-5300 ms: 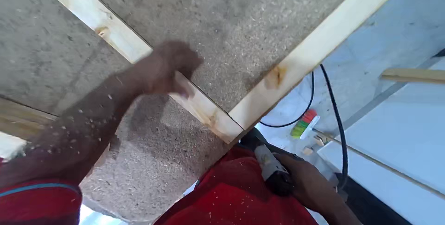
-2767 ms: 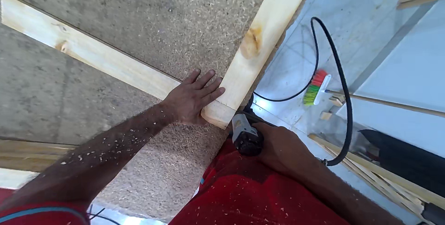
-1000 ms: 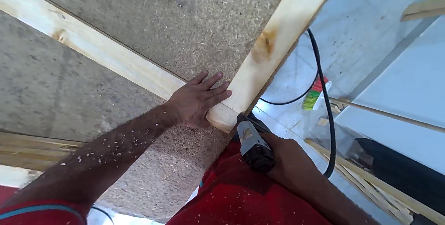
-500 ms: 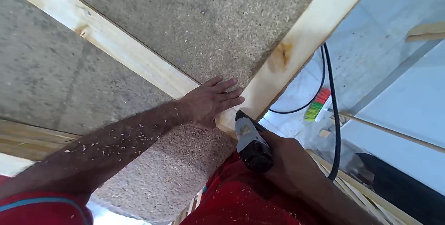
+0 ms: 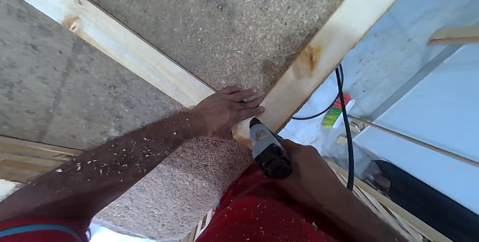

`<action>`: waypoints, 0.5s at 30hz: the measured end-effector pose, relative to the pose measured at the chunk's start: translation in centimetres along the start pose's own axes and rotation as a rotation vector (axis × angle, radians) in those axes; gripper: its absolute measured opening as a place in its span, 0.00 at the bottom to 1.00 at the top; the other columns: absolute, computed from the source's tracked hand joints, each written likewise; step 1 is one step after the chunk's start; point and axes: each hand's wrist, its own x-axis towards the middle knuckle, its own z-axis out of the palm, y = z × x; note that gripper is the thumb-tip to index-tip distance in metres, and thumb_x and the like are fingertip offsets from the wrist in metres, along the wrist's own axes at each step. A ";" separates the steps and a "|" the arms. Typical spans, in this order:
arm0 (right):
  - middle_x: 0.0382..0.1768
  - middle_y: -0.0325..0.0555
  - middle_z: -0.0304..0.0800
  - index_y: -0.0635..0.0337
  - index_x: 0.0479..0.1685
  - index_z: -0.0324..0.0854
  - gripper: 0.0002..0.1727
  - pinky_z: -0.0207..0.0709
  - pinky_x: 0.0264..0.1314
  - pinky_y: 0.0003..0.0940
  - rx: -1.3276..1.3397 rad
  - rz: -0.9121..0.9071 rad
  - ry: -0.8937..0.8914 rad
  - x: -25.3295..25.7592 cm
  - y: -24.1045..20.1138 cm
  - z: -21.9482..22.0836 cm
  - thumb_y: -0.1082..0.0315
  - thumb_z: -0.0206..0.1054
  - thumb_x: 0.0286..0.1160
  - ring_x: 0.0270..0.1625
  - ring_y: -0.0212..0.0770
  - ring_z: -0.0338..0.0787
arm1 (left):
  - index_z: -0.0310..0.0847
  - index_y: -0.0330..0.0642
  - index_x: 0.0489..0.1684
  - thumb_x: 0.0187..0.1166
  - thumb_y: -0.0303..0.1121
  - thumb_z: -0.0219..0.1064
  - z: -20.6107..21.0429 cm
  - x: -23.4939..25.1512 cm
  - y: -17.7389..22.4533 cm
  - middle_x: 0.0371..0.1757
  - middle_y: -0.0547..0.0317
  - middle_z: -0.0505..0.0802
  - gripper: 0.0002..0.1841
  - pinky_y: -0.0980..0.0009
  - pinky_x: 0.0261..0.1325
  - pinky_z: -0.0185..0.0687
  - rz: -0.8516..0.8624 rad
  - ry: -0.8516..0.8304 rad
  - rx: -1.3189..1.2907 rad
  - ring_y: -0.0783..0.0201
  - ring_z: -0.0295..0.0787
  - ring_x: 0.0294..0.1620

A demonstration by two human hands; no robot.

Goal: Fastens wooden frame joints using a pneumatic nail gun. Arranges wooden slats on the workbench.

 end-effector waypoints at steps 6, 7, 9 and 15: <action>0.31 0.35 0.89 0.45 0.46 0.81 0.23 0.83 0.36 0.46 0.013 -0.030 0.060 -0.2 2.3 1.4 0.45 0.77 0.56 0.35 0.39 0.91 | 0.60 0.64 0.93 0.53 0.59 0.80 0.1 -0.1 -0.1 0.95 0.70 0.60 0.55 0.50 0.95 0.41 0.004 0.026 -0.007 0.57 0.43 0.97; 0.30 0.35 0.89 0.45 0.46 0.81 0.23 0.83 0.35 0.46 0.002 -0.037 0.069 -0.3 2.6 1.6 0.43 0.77 0.55 0.35 0.39 0.91 | 0.60 0.64 0.93 0.53 0.59 0.80 0.2 -0.1 -0.1 0.95 0.70 0.61 0.55 0.50 0.95 0.41 0.004 0.029 -0.008 0.57 0.43 0.97; 0.31 0.34 0.89 0.43 0.52 0.82 0.27 0.86 0.37 0.46 -0.029 -0.013 0.054 -0.6 2.5 1.6 0.42 0.75 0.55 0.37 0.38 0.92 | 0.60 0.64 0.93 0.53 0.58 0.80 0.3 -0.1 -0.1 0.95 0.70 0.60 0.55 0.50 0.95 0.39 0.003 0.021 -0.010 0.57 0.42 0.97; 0.33 0.39 0.89 0.46 0.54 0.80 0.30 0.85 0.42 0.51 -0.061 0.045 -0.043 -1.4 3.0 1.3 0.39 0.74 0.56 0.41 0.44 0.93 | 0.61 0.64 0.92 0.51 0.59 0.80 0.2 -0.1 0.0 0.94 0.68 0.63 0.56 0.51 0.95 0.38 0.008 0.038 0.002 0.56 0.44 0.97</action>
